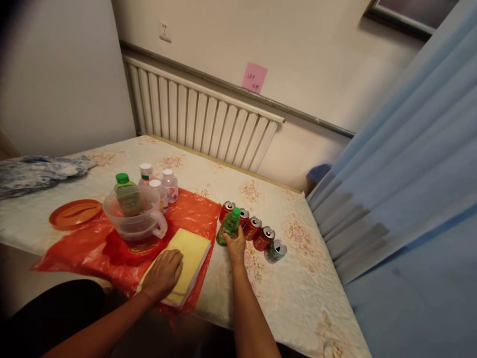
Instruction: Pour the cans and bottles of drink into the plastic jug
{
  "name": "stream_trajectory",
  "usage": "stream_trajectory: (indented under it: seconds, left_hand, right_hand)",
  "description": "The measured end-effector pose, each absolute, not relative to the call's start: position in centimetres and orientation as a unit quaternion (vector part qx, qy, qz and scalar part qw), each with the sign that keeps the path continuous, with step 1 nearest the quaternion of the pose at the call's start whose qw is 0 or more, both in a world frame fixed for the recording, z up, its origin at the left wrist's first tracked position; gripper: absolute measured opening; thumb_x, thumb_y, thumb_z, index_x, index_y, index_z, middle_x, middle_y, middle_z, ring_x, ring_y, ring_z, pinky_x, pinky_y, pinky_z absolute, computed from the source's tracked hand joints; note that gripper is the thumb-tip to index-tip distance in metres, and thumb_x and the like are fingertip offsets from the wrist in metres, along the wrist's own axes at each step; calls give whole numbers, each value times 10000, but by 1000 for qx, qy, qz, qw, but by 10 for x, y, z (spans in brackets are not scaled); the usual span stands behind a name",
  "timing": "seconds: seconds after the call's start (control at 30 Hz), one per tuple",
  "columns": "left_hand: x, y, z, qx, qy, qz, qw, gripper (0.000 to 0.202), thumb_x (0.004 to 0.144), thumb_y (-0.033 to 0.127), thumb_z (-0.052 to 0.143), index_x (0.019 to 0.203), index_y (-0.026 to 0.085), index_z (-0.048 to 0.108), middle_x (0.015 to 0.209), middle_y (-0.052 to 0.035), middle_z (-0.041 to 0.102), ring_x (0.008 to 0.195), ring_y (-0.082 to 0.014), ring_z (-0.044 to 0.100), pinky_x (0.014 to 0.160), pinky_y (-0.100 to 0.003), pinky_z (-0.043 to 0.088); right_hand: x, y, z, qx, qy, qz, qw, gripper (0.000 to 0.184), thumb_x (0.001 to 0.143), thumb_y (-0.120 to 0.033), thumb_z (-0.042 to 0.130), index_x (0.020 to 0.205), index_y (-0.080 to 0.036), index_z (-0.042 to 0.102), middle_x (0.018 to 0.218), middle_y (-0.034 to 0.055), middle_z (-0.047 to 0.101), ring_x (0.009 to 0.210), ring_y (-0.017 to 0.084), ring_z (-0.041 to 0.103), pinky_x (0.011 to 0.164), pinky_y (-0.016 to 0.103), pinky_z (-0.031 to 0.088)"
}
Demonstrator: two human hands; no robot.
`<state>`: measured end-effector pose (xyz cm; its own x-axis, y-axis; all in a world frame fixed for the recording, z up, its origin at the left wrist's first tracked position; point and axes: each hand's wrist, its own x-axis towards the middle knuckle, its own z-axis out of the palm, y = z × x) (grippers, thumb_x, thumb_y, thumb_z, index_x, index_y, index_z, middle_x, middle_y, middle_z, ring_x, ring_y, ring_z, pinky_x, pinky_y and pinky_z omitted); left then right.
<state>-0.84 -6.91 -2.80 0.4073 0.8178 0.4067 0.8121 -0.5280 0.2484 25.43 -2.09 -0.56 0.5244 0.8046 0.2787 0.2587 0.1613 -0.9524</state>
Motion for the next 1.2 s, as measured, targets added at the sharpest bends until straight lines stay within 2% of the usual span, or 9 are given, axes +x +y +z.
stream_trajectory:
  seconds: [0.13, 0.3, 0.53, 0.87, 1.2]
  left_hand:
    - [-8, -68, -29, 839, 484, 249, 9, 162, 916, 181, 453, 949, 195, 611, 990, -93, 619, 987, -264, 546, 934, -424, 427]
    - [-9, -69, -29, 838, 478, 261, 8, 159, 915, 178, 456, 953, 195, 609, 993, -97, 622, 982, -266, 546, 931, -424, 430]
    - [-9, -70, -28, 840, 481, 250, -2, 163, 922, 181, 457, 994, 187, 603, 1014, -99, 619, 986, -262, 544, 927, -424, 431]
    - [-10, -68, -36, 841, 475, 259, -14, 154, 929, 187, 470, 998, 173, 607, 1017, -106, 622, 976, -268, 548, 907, -438, 448]
    - [-10, -68, -38, 842, 471, 262, -38, 144, 925, 178, 485, 1024, 173, 590, 1045, -108, 613, 1001, -271, 548, 934, -451, 446]
  right_hand:
    - [250, -32, -32, -660, -386, 186, 617, 668, 606, -350, 721, 1218, -121, 579, 1080, 120, 704, 958, 243, 661, 834, 357, 524]
    - [240, -45, -55, -707, -352, 135, 599, 541, 628, -364, 694, 1103, -114, 619, 949, 100, 675, 855, 237, 631, 798, 352, 507]
    - [239, -37, -55, -707, -390, 103, 582, 480, 638, -354, 708, 1059, -130, 651, 921, 82, 665, 822, 228, 597, 800, 342, 482]
    - [244, -20, -64, -694, -414, 119, 577, 490, 699, -362, 626, 1129, -128, 655, 1004, 119, 718, 848, 239, 653, 809, 343, 501]
    - [244, -14, -64, -702, -421, 112, 564, 394, 735, -354, 595, 1077, -167, 647, 992, 105, 739, 885, 241, 689, 819, 333, 503]
